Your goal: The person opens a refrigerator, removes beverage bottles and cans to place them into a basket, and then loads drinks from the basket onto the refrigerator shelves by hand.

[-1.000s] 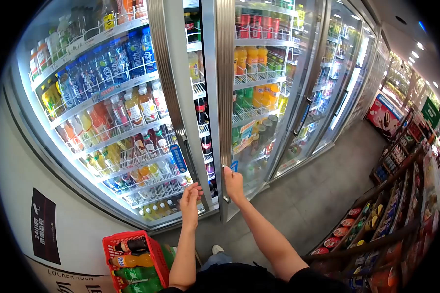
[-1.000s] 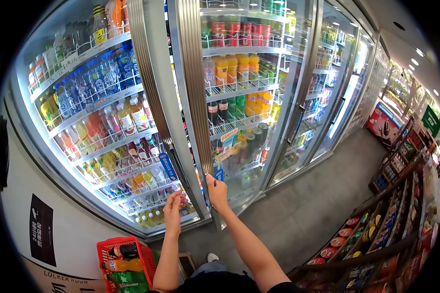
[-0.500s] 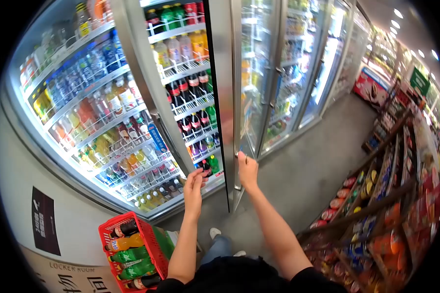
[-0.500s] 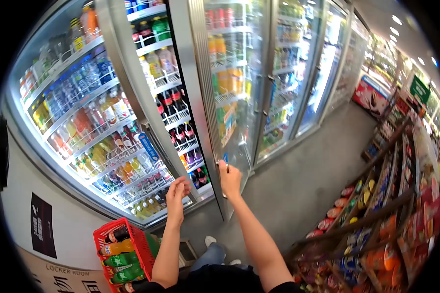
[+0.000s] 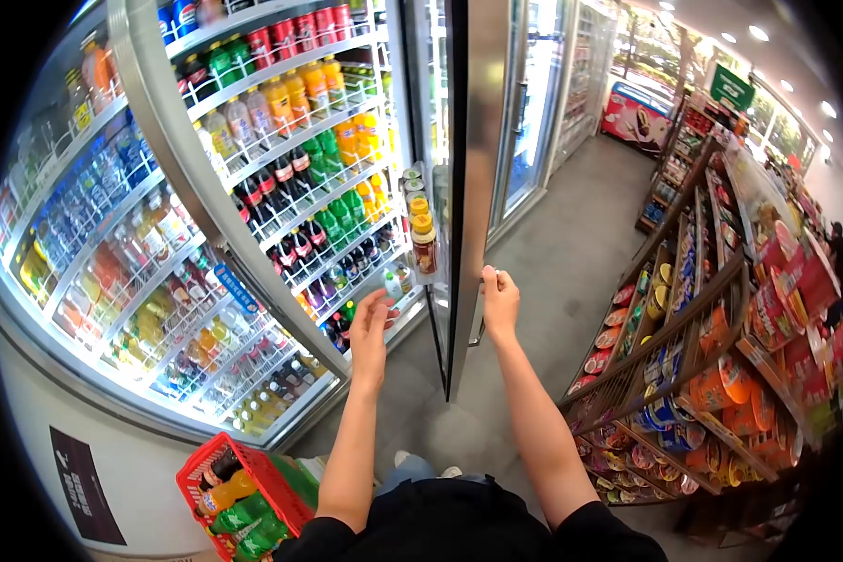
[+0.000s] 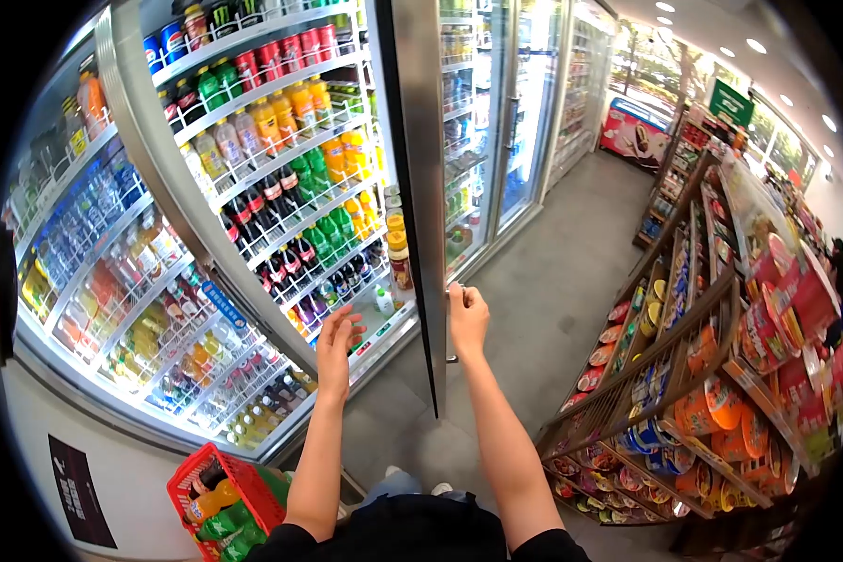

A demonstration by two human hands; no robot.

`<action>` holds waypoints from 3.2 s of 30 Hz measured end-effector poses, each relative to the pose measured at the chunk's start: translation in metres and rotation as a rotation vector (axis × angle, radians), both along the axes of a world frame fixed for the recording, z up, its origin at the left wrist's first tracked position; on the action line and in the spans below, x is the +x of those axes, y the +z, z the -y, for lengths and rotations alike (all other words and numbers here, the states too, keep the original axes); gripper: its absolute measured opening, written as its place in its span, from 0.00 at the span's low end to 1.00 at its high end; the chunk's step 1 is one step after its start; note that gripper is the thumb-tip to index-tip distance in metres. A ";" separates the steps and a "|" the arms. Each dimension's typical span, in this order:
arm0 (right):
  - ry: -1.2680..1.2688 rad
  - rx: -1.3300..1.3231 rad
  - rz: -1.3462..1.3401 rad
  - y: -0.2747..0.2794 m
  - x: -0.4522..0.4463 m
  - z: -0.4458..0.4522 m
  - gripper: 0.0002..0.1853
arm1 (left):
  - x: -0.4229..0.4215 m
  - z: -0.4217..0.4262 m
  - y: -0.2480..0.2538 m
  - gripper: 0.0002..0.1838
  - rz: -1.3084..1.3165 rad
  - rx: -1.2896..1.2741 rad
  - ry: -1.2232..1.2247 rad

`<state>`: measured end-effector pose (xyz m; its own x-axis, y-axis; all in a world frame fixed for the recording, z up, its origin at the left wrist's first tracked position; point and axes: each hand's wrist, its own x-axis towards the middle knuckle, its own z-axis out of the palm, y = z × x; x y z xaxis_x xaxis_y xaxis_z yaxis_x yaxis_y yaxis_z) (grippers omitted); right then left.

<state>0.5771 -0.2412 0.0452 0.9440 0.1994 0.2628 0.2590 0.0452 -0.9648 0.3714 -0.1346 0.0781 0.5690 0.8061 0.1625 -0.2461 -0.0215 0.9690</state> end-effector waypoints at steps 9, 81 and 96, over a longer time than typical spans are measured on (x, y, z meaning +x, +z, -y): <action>-0.257 0.090 0.701 0.047 -0.020 0.035 0.10 | 0.028 -0.011 0.006 0.18 0.025 0.035 -0.052; 0.618 -0.062 -0.005 0.110 0.236 -0.373 0.35 | 0.275 -0.440 0.028 0.21 -0.039 0.047 -0.086; 0.572 0.096 -0.614 -0.013 0.290 -0.571 0.37 | 0.407 -0.549 -0.054 0.26 -0.077 -0.081 0.012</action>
